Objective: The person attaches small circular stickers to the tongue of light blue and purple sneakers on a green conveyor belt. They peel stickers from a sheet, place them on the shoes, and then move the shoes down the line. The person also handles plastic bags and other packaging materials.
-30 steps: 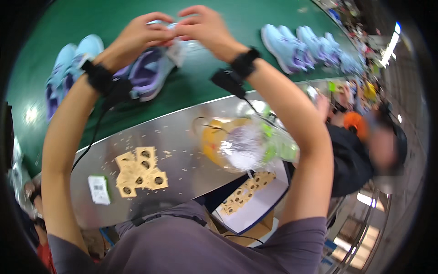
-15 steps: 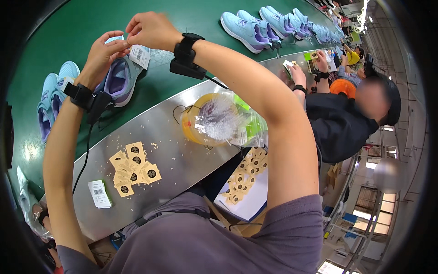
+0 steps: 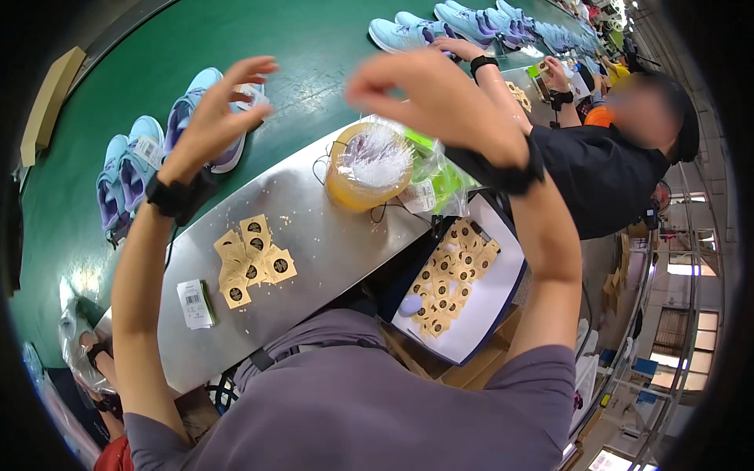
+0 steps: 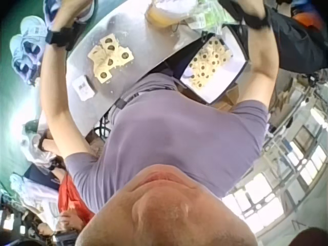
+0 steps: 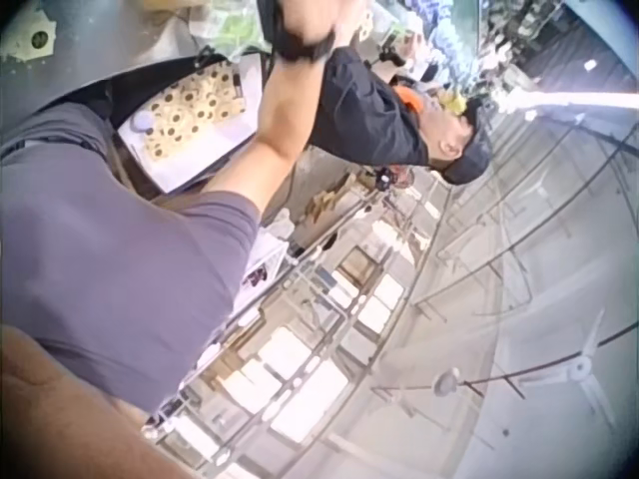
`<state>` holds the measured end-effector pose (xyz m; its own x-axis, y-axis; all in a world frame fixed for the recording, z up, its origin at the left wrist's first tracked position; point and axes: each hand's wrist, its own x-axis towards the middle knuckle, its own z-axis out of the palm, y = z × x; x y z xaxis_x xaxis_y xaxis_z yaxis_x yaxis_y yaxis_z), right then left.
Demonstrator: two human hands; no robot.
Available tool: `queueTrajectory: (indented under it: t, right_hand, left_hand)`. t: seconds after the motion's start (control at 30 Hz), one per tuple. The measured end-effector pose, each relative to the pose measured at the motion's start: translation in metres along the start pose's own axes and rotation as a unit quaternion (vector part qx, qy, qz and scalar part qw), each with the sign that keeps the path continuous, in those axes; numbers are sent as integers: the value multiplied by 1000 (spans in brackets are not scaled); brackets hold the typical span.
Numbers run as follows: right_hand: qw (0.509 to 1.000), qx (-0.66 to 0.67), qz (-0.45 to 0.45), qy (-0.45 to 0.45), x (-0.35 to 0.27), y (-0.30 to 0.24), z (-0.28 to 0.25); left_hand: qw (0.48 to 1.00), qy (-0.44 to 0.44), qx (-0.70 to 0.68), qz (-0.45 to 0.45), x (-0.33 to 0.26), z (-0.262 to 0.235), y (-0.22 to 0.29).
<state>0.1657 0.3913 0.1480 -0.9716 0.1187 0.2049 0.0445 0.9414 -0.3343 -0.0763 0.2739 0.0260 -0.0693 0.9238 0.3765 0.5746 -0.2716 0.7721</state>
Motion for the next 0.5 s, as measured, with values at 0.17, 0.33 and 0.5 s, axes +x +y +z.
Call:
queueTrajectory:
  t: [0.17, 0.33, 0.5]
  right_hand:
    - [998, -17, 33, 55, -85, -17, 40]
    - [982, -40, 47, 176, -101, -15, 76]
    - [949, 94, 119, 275, -103, -23, 86]
  left_hand:
    - [981, -58, 22, 183, -10, 53, 47]
    - [972, -93, 26, 214, -12, 88, 69]
    - [969, -114, 62, 211, -29, 110, 70]
